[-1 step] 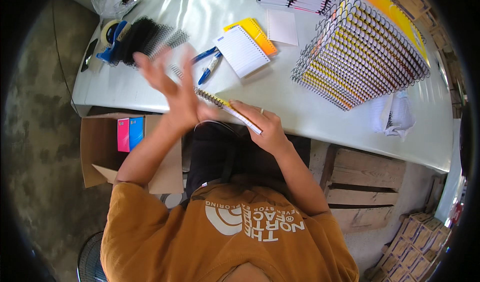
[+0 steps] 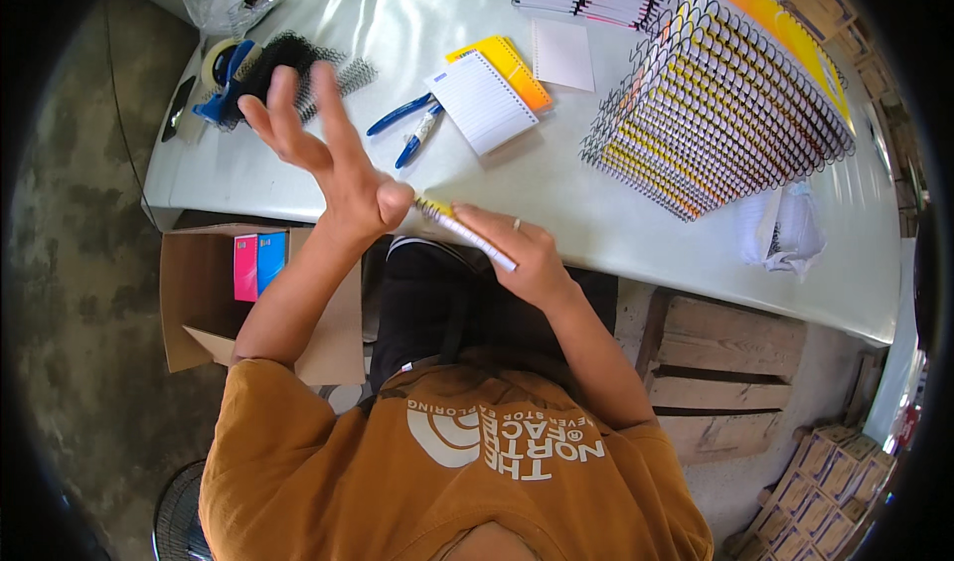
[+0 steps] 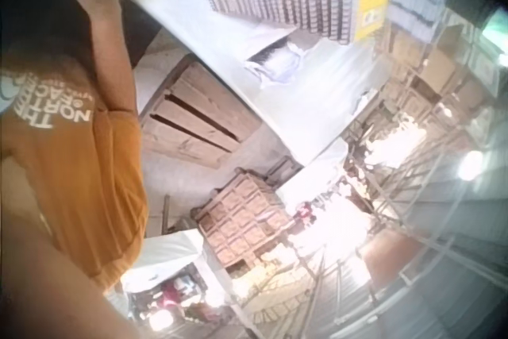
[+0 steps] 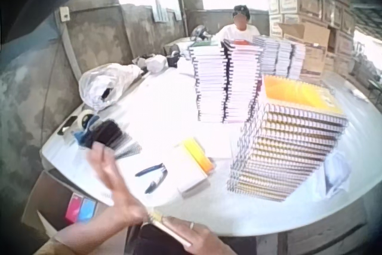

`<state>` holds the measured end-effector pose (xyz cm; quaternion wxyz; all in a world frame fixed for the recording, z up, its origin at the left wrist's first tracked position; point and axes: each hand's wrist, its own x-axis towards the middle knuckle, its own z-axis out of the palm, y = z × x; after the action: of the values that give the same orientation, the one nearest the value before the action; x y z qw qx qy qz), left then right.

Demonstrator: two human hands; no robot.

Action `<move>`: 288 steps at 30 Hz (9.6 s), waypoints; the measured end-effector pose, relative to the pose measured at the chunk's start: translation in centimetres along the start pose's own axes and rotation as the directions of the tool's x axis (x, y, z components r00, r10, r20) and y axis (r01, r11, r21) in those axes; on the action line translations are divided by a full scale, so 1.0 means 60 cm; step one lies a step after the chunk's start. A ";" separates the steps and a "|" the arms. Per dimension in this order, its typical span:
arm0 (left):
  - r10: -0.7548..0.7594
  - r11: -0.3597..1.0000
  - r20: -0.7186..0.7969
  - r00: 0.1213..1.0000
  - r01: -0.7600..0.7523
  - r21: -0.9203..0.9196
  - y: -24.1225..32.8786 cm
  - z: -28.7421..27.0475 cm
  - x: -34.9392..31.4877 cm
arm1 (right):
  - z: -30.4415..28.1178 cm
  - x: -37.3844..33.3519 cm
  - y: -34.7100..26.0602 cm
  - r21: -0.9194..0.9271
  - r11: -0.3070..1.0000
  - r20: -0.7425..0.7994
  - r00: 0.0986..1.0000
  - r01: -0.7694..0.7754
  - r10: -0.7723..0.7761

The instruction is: The person threads a plastic spiral through a stack of notebook pages and then uses shears to trim the excess spiral wire.

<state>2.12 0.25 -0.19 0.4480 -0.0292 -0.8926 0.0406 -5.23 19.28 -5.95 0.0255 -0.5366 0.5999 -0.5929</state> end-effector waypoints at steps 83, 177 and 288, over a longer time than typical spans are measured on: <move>0.185 0.891 0.484 0.855 0.062 -0.450 0.090 -0.001 0.054 | -0.004 0.015 0.027 0.276 0.888 0.004 0.925 -0.367 0.381; -0.439 0.069 0.700 0.564 0.798 -0.599 0.016 0.057 0.002 | -0.065 0.070 0.017 0.415 0.842 -0.140 0.890 -0.345 0.433; 0.270 0.893 0.240 0.933 -0.150 -0.424 0.114 0.053 -0.117 | -0.004 -0.016 -0.005 0.010 0.969 -0.011 0.969 -0.247 0.247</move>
<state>3.88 6.29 -8.34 0.2886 -0.2107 -0.9297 -0.0893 -4.80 20.17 -6.23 0.0976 -0.4541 0.6596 -0.5910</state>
